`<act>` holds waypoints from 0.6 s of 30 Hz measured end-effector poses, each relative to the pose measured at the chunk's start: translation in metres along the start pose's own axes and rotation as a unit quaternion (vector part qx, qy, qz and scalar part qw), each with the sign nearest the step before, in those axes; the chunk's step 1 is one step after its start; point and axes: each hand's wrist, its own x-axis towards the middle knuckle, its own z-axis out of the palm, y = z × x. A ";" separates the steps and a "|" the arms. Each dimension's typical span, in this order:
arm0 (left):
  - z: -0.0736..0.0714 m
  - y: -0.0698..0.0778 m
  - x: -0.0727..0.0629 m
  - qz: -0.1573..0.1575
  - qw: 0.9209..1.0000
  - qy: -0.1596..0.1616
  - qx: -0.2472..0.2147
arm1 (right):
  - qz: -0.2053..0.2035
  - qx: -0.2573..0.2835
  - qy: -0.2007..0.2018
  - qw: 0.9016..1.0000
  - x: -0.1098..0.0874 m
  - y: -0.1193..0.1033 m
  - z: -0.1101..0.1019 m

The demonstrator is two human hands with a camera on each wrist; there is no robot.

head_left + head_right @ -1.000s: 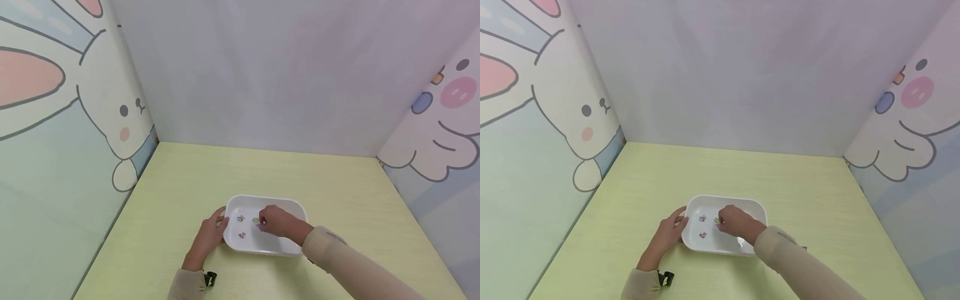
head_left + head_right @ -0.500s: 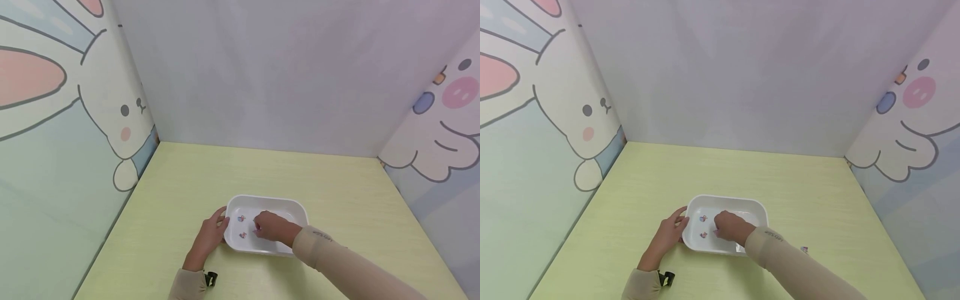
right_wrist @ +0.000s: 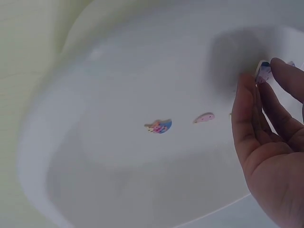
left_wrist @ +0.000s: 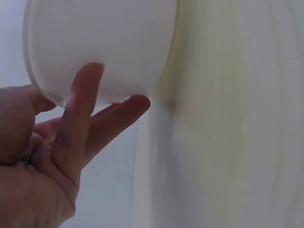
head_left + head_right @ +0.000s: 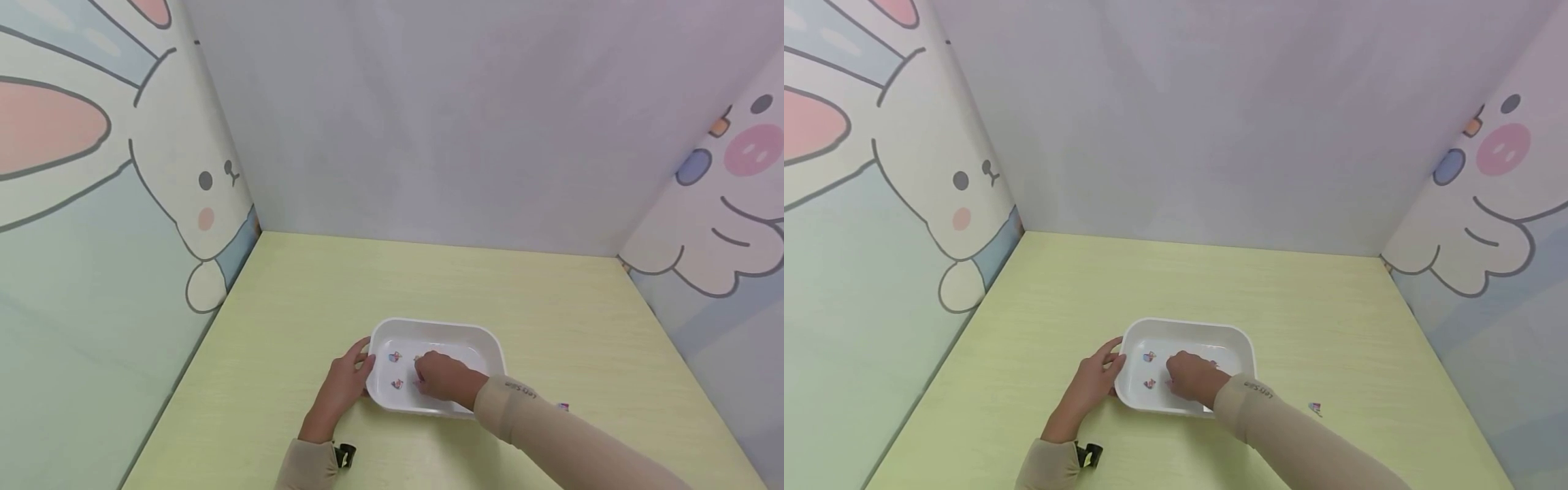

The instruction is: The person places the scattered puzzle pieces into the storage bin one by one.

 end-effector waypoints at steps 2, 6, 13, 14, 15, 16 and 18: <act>0.000 0.000 0.000 0.000 1.000 0.000 -0.002 | 0.010 0.001 -0.003 1.000 0.000 -0.001 0.001; 0.000 0.000 0.000 -0.001 1.000 -0.001 -0.003 | 0.022 -0.001 -0.001 1.000 0.000 -0.002 0.002; 0.000 -0.001 -0.001 0.003 1.000 -0.004 -0.005 | 0.040 -0.013 0.007 0.999 0.002 -0.003 0.006; 0.000 -0.001 -0.001 0.004 1.000 -0.004 -0.005 | 0.042 -0.016 0.006 0.999 0.002 -0.003 0.006; 0.000 -0.001 -0.001 0.005 1.000 -0.004 -0.004 | 0.043 -0.020 0.005 0.999 0.002 -0.003 0.007; 0.000 -0.001 -0.001 0.005 1.000 -0.003 -0.003 | 0.045 -0.022 0.003 0.999 0.003 -0.003 0.007; 0.000 -0.001 -0.001 0.006 1.000 -0.002 -0.002 | 0.048 -0.030 0.000 0.998 0.003 -0.003 0.007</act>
